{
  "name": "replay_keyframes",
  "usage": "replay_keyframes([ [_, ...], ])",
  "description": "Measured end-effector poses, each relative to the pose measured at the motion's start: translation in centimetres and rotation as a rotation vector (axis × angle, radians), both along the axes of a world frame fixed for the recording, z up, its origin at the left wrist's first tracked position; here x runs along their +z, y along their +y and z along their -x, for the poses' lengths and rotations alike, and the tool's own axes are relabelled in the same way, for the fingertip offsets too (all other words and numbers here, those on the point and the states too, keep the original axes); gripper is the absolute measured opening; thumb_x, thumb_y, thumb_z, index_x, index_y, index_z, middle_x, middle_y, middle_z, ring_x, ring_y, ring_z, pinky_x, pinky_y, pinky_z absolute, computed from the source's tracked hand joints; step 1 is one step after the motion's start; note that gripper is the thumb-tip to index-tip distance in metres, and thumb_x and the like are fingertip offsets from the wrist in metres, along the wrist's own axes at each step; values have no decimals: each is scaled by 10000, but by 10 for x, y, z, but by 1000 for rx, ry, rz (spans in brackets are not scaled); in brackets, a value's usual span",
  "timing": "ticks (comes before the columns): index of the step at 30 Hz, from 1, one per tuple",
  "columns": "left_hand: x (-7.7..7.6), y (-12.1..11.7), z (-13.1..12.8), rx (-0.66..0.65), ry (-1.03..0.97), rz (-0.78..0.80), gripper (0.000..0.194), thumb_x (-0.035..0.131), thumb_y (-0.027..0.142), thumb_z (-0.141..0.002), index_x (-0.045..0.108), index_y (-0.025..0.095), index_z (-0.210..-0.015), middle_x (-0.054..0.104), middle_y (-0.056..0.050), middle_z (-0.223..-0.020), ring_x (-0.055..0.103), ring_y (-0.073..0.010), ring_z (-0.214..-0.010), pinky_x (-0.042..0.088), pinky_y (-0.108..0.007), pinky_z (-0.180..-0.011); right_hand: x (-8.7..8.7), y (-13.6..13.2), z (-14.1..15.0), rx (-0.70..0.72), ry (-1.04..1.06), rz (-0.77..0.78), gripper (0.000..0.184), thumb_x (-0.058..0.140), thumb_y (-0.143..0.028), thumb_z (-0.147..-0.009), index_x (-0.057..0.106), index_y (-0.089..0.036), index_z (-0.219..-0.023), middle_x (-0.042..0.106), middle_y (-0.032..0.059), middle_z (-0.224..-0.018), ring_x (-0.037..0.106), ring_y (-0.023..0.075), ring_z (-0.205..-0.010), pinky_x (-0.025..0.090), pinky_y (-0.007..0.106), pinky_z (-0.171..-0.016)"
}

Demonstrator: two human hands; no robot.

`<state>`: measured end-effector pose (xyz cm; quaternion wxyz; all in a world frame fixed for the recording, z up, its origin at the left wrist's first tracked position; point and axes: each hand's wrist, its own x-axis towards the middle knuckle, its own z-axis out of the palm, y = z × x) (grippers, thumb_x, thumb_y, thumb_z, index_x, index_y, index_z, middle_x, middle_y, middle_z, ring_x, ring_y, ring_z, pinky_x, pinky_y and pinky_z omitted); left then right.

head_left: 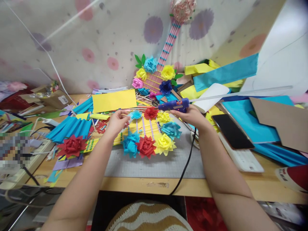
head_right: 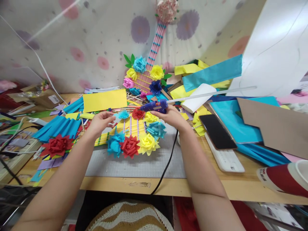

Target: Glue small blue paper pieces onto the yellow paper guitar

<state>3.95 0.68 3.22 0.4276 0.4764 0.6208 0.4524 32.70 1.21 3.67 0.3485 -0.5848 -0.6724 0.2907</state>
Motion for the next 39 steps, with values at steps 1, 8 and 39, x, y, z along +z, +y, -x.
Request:
replay_keyframes([
  [1, -1, 3, 1, 4, 21, -16, 269, 708, 238, -556, 542, 176, -758, 530, 60, -538, 518, -88, -492, 431, -196, -456, 0, 1, -4, -29, 8, 12, 424, 669, -597, -674, 633, -174, -672, 587, 18, -566, 538, 151, -555, 421, 274, -534],
  [8, 0, 10, -4, -153, 13, 71, 271, 756, 272, -516, 556, 167, -667, 551, 33, -535, 509, -82, -491, 377, -177, -428, -1, 6, -30, -137, 108, 16, 456, 651, -627, -678, 519, -198, -599, 453, -24, -460, 395, 101, -437, 327, 263, -437],
  [39, -53, 29, 31, -431, 1270, -957, 248, 520, 301, -893, 666, 205, -718, 666, -29, -666, 616, -128, -645, 373, -243, -550, 5, 4, -30, -135, 214, -7, 429, 682, -553, -696, 518, -177, -573, 426, -36, -412, 346, 62, -390, 284, 226, -388],
])
